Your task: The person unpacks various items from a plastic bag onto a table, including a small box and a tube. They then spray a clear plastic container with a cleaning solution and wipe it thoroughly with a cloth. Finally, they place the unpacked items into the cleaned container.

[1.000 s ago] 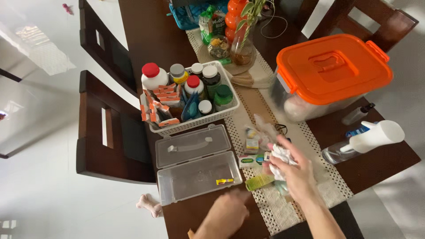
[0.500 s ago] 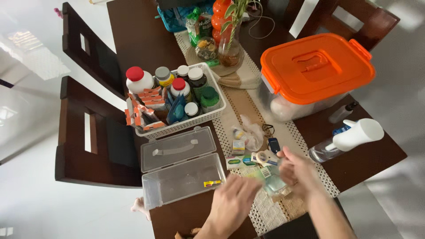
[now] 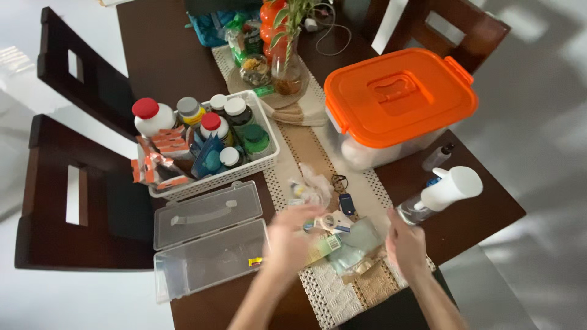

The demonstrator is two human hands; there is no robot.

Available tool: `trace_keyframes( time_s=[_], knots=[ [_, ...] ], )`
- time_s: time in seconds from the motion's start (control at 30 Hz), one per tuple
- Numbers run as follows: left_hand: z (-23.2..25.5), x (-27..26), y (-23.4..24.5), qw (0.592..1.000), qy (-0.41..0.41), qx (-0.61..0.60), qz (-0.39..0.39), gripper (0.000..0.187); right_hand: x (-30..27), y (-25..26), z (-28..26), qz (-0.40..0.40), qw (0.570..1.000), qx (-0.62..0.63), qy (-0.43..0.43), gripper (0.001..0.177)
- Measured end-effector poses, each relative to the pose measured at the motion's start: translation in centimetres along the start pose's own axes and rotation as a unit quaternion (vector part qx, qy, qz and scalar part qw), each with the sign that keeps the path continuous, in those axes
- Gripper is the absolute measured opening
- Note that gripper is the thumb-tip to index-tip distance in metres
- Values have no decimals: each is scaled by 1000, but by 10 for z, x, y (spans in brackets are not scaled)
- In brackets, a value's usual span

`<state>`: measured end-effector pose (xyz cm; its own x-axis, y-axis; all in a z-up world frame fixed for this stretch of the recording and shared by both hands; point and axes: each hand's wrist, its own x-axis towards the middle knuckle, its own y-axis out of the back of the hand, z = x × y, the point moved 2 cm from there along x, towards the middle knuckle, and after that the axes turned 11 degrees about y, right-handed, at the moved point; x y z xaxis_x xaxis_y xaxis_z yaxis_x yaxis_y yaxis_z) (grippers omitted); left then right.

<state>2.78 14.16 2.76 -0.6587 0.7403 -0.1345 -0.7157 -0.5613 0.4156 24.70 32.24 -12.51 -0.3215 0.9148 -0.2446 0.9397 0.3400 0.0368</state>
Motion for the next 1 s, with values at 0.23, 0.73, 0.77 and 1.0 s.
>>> trace_keyframes(
  time_s=[0.23, 0.73, 0.77, 1.0],
  knots=[
    [-83, -2, 118, 968, 217, 55, 114, 27, 13, -19, 83, -97, 857, -474, 179, 39],
    [-198, 50, 44, 769, -81, 533, -343, 11, -48, -78, -74, -165, 763, -562, 273, 76],
    [-197, 48, 45, 761, -111, 547, -331, 9, -54, -81, -81, -142, 764, -542, 318, 68],
    [-131, 21, 126, 971, 71, 145, -176, 12, -115, -153, -140, -107, 897, -365, 225, 34]
  ],
)
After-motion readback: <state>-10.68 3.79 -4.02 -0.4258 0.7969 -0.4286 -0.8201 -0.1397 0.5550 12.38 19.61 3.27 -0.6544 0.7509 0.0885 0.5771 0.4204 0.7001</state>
